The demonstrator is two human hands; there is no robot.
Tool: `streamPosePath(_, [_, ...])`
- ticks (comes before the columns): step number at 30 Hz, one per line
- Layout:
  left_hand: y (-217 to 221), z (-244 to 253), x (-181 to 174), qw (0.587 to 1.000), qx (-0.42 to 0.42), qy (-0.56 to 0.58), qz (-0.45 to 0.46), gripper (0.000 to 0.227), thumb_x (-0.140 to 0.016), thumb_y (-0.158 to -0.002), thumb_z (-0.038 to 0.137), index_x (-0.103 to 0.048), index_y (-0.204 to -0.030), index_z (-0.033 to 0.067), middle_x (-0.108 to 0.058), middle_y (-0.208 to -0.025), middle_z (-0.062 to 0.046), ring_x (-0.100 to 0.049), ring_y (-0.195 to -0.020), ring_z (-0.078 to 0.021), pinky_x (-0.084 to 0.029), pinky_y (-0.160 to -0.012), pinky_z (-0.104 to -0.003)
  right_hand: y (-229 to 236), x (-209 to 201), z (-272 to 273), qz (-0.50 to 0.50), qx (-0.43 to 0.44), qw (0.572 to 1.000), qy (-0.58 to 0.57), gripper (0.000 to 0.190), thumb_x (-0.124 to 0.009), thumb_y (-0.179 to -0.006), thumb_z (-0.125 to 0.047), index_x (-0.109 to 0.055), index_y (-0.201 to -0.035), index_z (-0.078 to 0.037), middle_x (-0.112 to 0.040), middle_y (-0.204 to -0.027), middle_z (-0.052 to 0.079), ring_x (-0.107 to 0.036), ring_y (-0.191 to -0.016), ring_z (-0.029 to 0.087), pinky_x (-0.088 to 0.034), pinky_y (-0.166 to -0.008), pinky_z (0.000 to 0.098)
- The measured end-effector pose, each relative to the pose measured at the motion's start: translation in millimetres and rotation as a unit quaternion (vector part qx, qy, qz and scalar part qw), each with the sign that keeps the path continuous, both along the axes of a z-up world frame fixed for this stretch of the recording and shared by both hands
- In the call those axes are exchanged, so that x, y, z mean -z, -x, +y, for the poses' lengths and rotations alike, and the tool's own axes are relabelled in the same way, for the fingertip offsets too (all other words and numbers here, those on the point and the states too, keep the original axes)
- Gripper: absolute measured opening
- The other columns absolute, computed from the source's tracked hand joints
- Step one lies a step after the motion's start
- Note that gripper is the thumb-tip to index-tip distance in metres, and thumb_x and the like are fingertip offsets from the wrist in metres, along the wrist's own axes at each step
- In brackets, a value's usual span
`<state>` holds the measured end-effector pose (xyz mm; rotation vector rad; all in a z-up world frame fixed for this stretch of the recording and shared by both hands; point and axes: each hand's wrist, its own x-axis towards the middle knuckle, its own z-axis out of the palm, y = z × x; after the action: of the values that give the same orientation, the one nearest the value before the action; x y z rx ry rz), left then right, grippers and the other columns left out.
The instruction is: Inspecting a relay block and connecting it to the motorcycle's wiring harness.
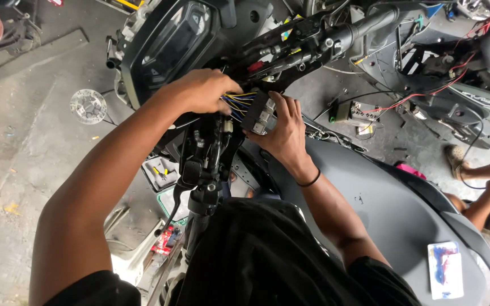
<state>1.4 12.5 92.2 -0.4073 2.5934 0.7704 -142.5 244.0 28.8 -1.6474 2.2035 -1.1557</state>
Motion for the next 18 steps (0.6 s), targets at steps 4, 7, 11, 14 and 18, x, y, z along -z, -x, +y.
streamPosePath(4, [1,4,11,0.999,-0.002,0.027,0.037,0.023,-0.088,-0.093,0.027,-0.087,-0.112,0.0140,-0.086,-0.103,-0.016,-0.082,-0.106,-0.0430,-0.063,-0.095,-0.056,-1,0,-4,0.026,-0.003,1.000,-0.007,0.107,-0.111,-0.064,-0.030,-0.055,-0.151,-0.004,-0.055,-0.119,0.013,-0.060,-0.103,0.036,-0.065,-0.075,0.0600])
streamPosePath(7, [-5,5,17,0.997,0.008,0.028,0.065,0.016,-0.084,-0.100,0.022,-0.088,-0.112,0.0132,-0.086,-0.104,-0.015,-0.082,-0.105,-0.0409,-0.062,-0.097,-0.054,0,3,-6,0.043,-0.003,0.999,-0.016,0.112,-0.114,-0.057,-0.036,-0.057,-0.149,-0.006,-0.053,-0.114,0.012,-0.059,-0.099,0.036,-0.063,-0.073,0.0590])
streamPosePath(11, [-13,-4,33,0.990,0.081,0.079,0.080,0.050,-0.093,-0.087,0.037,-0.080,-0.125,0.0088,-0.080,-0.116,-0.017,-0.073,-0.119,-0.0418,-0.056,-0.104,-0.061,3,-7,-7,0.000,-0.017,1.000,0.008,0.106,-0.112,-0.065,-0.035,-0.058,-0.150,-0.002,-0.055,-0.115,0.016,-0.062,-0.096,0.038,-0.060,-0.081,0.0590])
streamPosePath(14, [-16,-6,74,0.946,0.153,0.207,0.196,0.020,-0.079,-0.102,0.026,-0.079,-0.114,0.0102,-0.077,-0.104,-0.011,-0.075,-0.104,-0.0331,-0.056,-0.095,-0.052,7,-4,-5,0.011,-0.005,1.000,0.006,0.116,-0.115,-0.055,-0.048,-0.062,-0.150,-0.008,-0.058,-0.115,0.013,-0.066,-0.096,0.036,-0.063,-0.084,0.0535])
streamPosePath(18, [-14,-6,64,0.956,0.135,0.162,0.202,0.015,-0.064,-0.110,0.016,-0.074,-0.110,0.0044,-0.075,-0.101,-0.014,-0.073,-0.105,-0.0355,-0.056,-0.096,-0.053,13,-8,-5,-0.021,-0.033,0.999,0.029,0.107,-0.113,-0.068,-0.041,-0.060,-0.152,-0.001,-0.060,-0.115,0.019,-0.067,-0.094,0.039,-0.062,-0.085,0.0553])
